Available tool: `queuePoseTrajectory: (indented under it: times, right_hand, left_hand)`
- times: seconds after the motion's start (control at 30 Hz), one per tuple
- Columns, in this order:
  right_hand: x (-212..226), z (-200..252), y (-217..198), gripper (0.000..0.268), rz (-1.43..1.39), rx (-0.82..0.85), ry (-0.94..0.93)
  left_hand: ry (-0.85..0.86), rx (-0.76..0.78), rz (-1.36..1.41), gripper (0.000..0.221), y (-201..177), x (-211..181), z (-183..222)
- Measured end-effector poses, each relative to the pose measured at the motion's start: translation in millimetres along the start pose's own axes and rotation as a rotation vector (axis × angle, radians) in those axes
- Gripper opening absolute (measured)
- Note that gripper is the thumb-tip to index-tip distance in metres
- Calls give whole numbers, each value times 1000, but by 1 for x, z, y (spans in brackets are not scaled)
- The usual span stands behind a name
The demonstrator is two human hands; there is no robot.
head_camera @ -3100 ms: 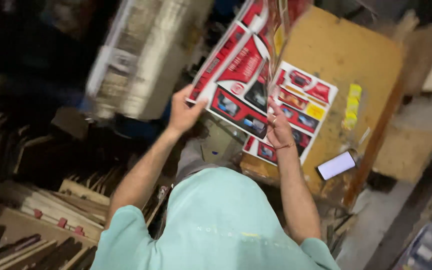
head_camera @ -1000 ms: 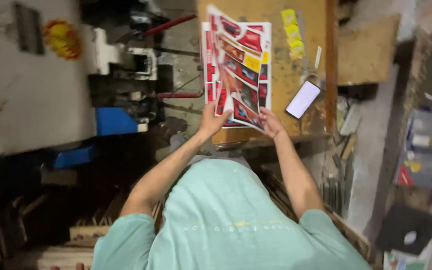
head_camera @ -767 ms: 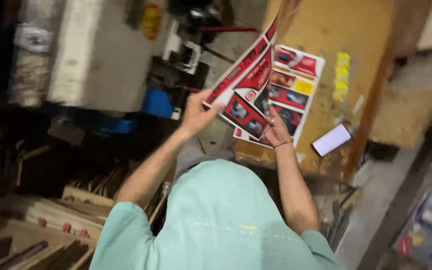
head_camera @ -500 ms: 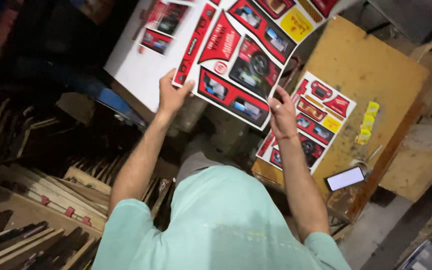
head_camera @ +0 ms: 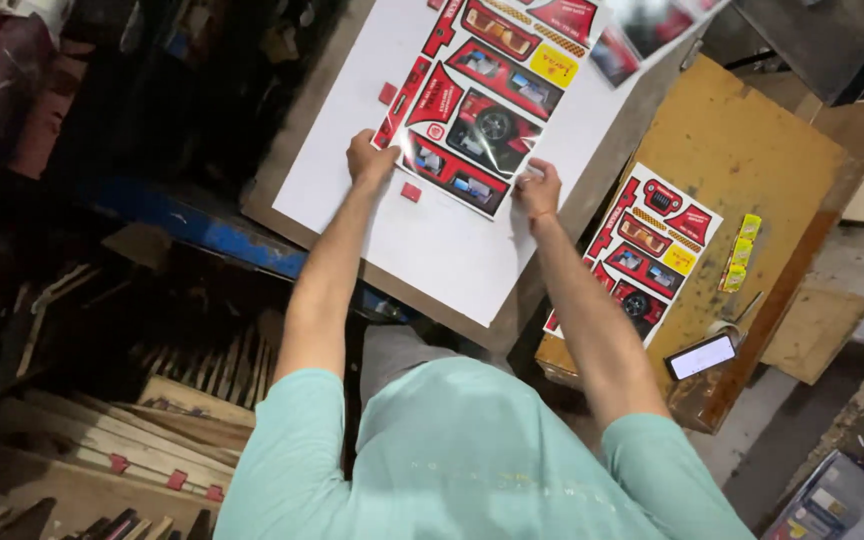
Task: Repeatedly retrieving printed decal sheets from a machine and placing them on a stack.
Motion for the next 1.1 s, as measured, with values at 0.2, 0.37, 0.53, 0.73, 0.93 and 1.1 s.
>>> queuePoseTrajectory:
  times: [0.2, 0.37, 0.53, 0.73, 0.93, 1.1]
  right_hand:
    - [62, 48, 4, 27, 101, 403, -43]
    - [92, 130, -94, 13, 363, -177, -435]
    - [-111, 133, -200, 43, 1108, -365, 58]
    - [-181, 160, -200, 53, 1387, -296, 106]
    - [-193, 147, -242, 36, 1122, -102, 128]
    - [-184, 156, -273, 34, 528, 26, -44]
  left_hand:
    - [-413, 147, 493, 21, -6, 99, -11]
    - [-389, -22, 718, 46, -121, 33, 29]
    - [-21, 165, 637, 35, -215, -182, 129]
    - [18, 273, 543, 24, -126, -236, 229]
    - [52, 840, 426, 29, 139, -112, 374]
    - [159, 1293, 135, 35, 309, -47, 509]
Point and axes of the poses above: each hand's wrist, its own z-axis away from the middle knuckle, its own y-axis out of the palm, x = y × z, the point moved 8 cm from there along -z, towards the middle knuckle, and after that the axes turned 6 degrees about y, right-handed, at the moved point
